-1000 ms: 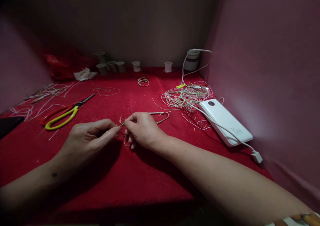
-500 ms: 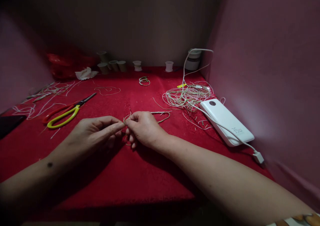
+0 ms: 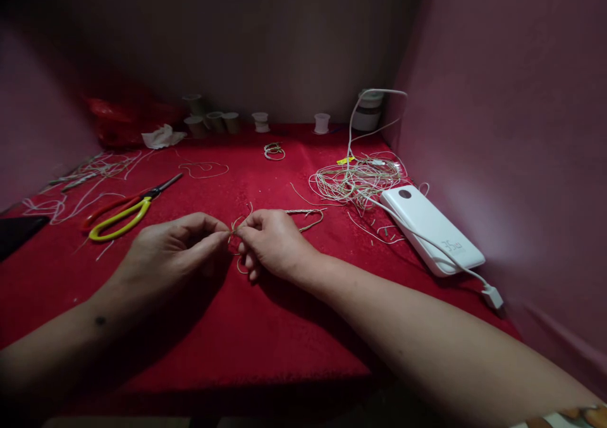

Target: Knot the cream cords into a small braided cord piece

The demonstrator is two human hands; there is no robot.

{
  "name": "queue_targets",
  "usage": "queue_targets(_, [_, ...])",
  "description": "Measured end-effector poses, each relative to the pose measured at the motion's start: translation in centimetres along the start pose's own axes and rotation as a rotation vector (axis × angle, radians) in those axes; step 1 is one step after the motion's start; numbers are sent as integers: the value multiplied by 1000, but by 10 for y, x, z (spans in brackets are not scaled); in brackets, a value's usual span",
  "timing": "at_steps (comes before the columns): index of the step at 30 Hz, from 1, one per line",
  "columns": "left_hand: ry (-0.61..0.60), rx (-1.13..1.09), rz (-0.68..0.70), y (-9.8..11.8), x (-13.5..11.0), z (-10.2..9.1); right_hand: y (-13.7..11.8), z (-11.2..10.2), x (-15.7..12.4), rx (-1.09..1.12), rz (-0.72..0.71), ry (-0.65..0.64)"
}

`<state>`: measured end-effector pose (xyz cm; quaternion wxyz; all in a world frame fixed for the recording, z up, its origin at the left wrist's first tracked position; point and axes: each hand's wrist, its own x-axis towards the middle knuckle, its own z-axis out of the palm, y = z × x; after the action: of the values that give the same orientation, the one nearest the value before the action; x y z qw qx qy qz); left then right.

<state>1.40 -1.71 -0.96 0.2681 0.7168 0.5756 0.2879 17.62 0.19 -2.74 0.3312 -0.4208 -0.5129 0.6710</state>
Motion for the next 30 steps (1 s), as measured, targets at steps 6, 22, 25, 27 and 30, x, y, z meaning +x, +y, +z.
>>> queue_targets(6, [41, 80, 31, -2, 5, 5, 0, 0, 0, 22, 3, 3])
queue_targets(22, [120, 203, 262, -8, 2, 5, -1, 0, 0, 54, 22, -3])
queue_targets(25, [168, 286, 342, -10, 1, 6, -1, -1, 1, 63, 9, -14])
queue_targets(27, [192, 323, 386, -11, 0, 6, -1, -1, 1, 53, 8, -19])
queue_targets(30, [214, 387, 469, -11, 0, 7, -2, -1, 0, 36, 21, -25])
